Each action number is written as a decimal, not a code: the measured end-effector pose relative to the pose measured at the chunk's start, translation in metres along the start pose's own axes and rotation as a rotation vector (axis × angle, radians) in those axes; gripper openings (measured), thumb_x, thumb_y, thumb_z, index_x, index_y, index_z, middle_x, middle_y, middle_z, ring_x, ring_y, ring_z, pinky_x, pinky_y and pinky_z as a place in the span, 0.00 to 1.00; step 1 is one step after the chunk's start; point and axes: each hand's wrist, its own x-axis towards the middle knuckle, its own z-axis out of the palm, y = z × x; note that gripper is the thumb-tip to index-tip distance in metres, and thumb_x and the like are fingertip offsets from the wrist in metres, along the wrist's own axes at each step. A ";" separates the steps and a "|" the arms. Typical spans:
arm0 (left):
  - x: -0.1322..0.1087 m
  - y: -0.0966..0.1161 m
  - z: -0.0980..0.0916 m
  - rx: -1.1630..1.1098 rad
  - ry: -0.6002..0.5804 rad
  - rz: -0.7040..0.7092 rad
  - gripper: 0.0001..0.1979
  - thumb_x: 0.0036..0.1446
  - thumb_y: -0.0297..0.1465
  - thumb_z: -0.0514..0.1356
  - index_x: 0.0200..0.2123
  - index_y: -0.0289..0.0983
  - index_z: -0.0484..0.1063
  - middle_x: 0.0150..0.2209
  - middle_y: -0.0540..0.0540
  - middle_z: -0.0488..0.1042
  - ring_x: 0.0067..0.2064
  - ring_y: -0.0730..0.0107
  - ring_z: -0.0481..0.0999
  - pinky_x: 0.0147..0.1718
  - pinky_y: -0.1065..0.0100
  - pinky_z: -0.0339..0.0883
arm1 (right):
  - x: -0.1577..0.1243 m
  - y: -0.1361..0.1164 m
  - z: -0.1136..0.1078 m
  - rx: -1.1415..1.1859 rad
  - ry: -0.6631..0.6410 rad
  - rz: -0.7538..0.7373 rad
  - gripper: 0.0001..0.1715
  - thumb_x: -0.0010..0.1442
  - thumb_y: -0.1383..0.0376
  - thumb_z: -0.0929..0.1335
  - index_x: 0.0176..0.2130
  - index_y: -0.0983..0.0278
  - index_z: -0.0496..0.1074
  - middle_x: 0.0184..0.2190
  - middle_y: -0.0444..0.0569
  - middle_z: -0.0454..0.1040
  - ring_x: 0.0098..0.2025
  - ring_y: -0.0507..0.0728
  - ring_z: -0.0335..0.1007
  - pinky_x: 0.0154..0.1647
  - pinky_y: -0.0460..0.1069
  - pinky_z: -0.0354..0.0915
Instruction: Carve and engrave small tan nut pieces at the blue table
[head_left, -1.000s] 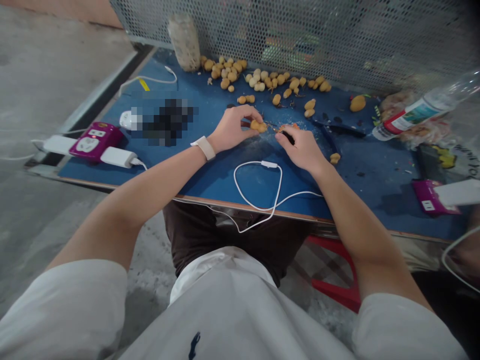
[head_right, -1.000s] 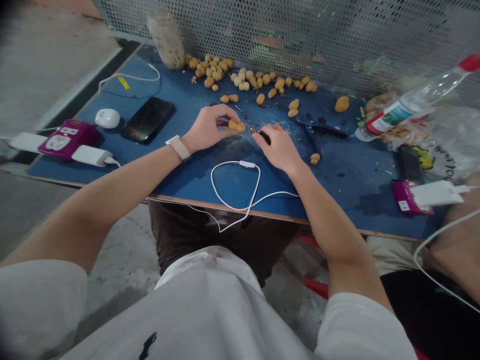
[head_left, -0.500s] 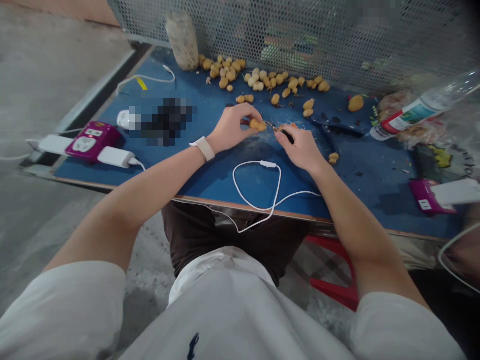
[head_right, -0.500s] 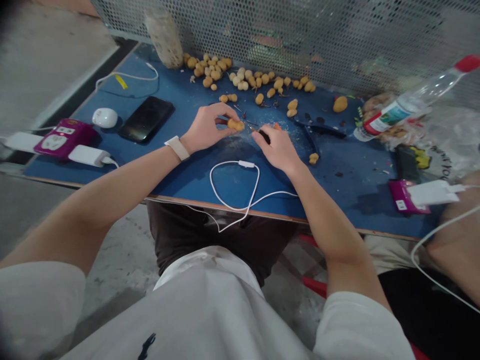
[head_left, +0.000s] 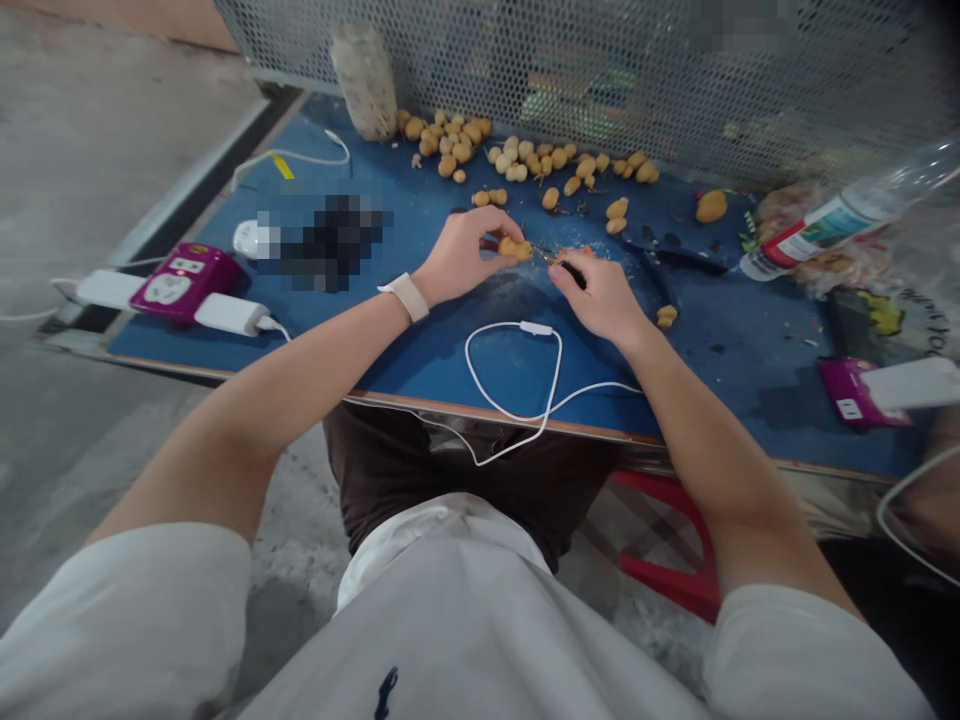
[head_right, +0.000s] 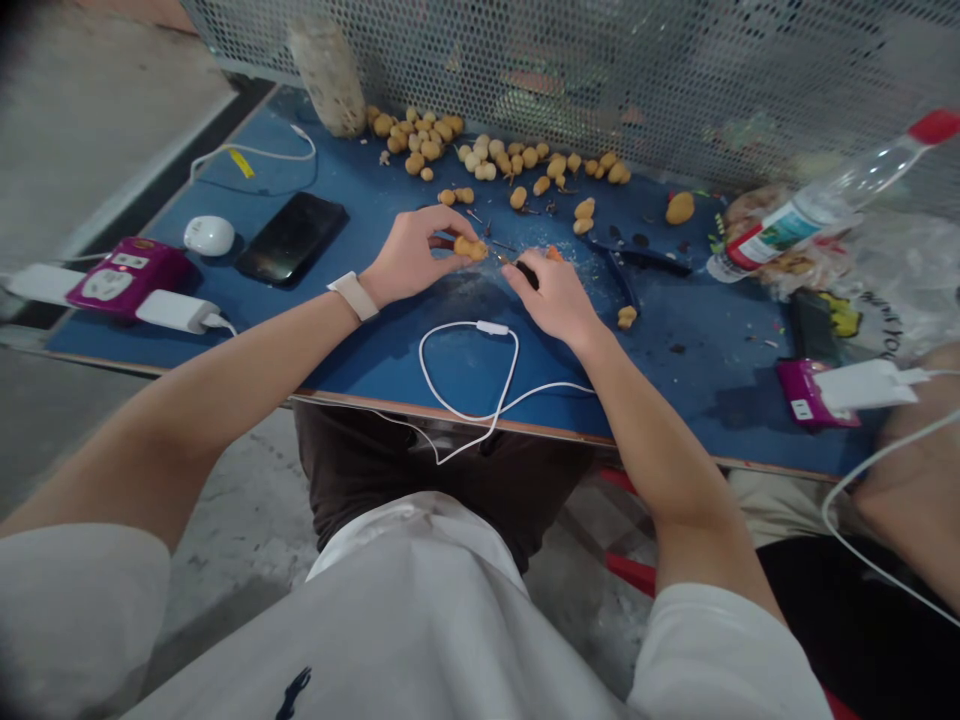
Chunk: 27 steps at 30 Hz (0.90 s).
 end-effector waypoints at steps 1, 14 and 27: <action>0.000 -0.001 0.000 -0.006 -0.003 0.008 0.10 0.70 0.35 0.80 0.53 0.45 0.91 0.60 0.39 0.94 0.61 0.52 0.94 0.61 0.53 0.94 | 0.000 0.001 0.000 -0.004 0.002 -0.004 0.50 0.79 0.14 0.58 0.39 0.51 0.70 0.32 0.51 0.72 0.40 0.71 0.74 0.51 0.65 0.70; 0.001 -0.001 -0.001 0.011 -0.009 0.017 0.10 0.69 0.35 0.80 0.52 0.50 0.92 0.61 0.41 0.94 0.62 0.51 0.94 0.61 0.51 0.95 | 0.000 0.004 0.001 -0.011 0.012 -0.010 0.53 0.77 0.12 0.57 0.41 0.51 0.76 0.34 0.54 0.78 0.40 0.72 0.77 0.51 0.67 0.74; 0.000 -0.001 -0.002 0.033 -0.021 0.056 0.15 0.68 0.30 0.77 0.57 0.46 0.92 0.63 0.39 0.94 0.63 0.53 0.94 0.64 0.53 0.94 | 0.000 0.002 -0.002 -0.017 -0.009 -0.014 0.48 0.81 0.17 0.59 0.43 0.51 0.75 0.33 0.52 0.76 0.41 0.72 0.76 0.50 0.65 0.71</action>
